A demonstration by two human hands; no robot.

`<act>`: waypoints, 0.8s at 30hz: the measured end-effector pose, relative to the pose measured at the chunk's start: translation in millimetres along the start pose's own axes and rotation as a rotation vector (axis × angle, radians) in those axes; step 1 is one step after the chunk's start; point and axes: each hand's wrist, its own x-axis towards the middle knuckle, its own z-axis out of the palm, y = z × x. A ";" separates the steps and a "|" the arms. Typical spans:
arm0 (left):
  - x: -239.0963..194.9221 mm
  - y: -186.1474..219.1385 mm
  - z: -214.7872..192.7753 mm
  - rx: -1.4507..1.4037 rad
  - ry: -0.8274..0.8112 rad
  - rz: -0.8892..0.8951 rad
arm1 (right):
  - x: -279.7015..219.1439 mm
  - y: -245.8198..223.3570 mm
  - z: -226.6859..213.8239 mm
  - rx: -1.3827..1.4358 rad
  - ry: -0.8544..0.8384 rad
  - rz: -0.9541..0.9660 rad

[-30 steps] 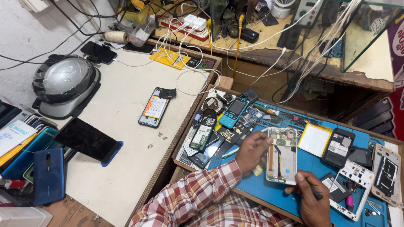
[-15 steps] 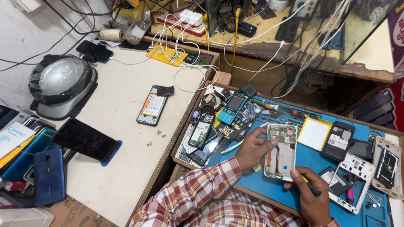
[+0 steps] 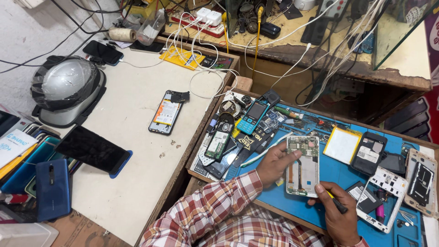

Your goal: The person holds a disassembled smartphone and uses a yellow-handled screwdriver to work on the internal components. They repeatedly probe and adjust parts on the motherboard and frame while turning the device over in their hands.

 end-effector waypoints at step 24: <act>-0.4 -1.1 -0.9 0.049 0.014 0.084 | -21.7 -12.3 2.9 -0.105 0.090 -0.457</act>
